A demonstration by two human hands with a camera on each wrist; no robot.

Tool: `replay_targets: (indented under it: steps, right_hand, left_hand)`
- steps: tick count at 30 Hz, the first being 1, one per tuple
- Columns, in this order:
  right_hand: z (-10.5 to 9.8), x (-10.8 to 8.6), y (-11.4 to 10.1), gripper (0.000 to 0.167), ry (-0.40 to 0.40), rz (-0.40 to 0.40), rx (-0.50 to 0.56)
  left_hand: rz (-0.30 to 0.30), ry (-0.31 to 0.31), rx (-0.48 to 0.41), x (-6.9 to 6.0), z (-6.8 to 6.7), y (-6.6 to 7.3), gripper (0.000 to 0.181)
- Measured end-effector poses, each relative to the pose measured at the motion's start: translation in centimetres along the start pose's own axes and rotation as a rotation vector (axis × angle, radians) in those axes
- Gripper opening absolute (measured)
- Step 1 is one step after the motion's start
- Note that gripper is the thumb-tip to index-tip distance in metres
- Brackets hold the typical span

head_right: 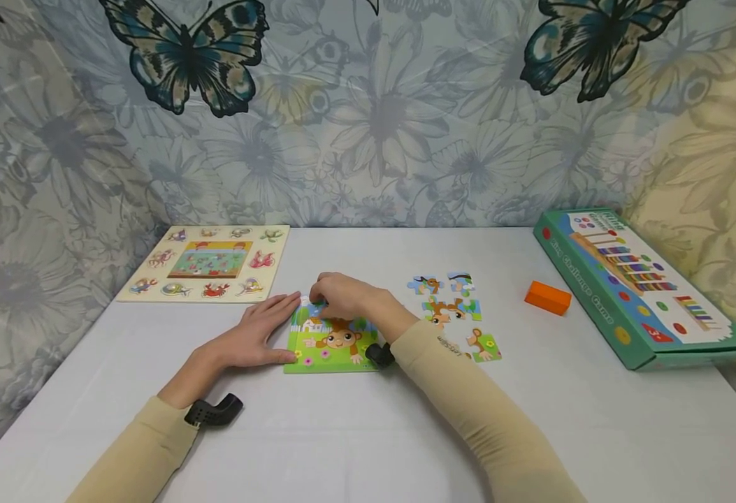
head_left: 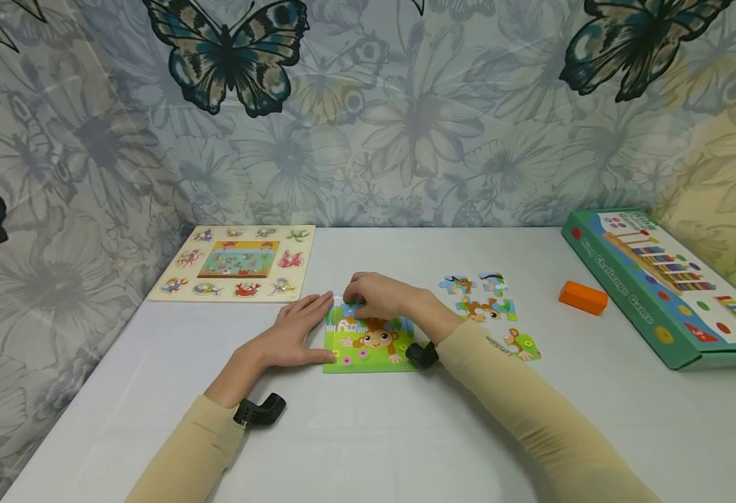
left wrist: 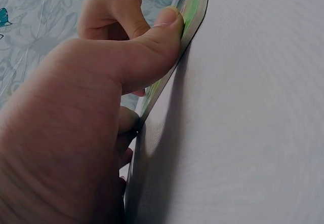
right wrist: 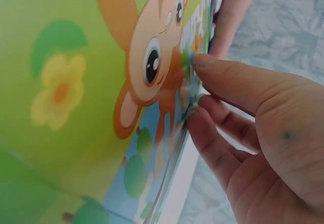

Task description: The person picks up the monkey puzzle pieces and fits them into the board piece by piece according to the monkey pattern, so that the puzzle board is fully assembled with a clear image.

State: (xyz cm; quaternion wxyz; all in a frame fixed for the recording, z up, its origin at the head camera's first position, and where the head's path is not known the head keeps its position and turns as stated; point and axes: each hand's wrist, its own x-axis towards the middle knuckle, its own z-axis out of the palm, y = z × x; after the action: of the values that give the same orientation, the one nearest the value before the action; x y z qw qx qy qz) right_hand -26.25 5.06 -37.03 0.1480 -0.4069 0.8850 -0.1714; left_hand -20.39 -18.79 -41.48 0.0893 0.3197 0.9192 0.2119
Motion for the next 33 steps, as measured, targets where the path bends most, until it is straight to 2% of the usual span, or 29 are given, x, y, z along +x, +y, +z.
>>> replay_targets:
  steps: [11, 16, 20, 25, 33]
  right_hand:
    - [0.2, 0.4, -0.4, 0.035, 0.018, 0.005, -0.019]
    - [-0.3, -0.2, 0.2, 0.038, 0.034, 0.016, 0.056]
    - [-1.1, -1.4, 1.3, 0.038, 0.066, 0.003, 0.124]
    - [-2.1, -3.6, 2.9, 0.04, 0.1, -0.006, 0.146]
    - [-2.6, -7.1, 5.2, 0.042, 0.097, 0.077, 0.164]
  left_hand:
    - [-0.005, 0.004, -0.005, 0.1, 0.2, -0.1, 0.105]
    - [0.002, 0.01, 0.001, 0.1, -0.1, 0.0, 0.105]
    - [0.007, 0.022, 0.021, 0.1, -0.1, -0.1, 0.105]
    - [0.003, 0.034, 0.013, 0.0, 0.0, -0.2, 0.106]
    - [0.008, 0.035, -0.001, 0.0, 0.2, 0.0, 0.106]
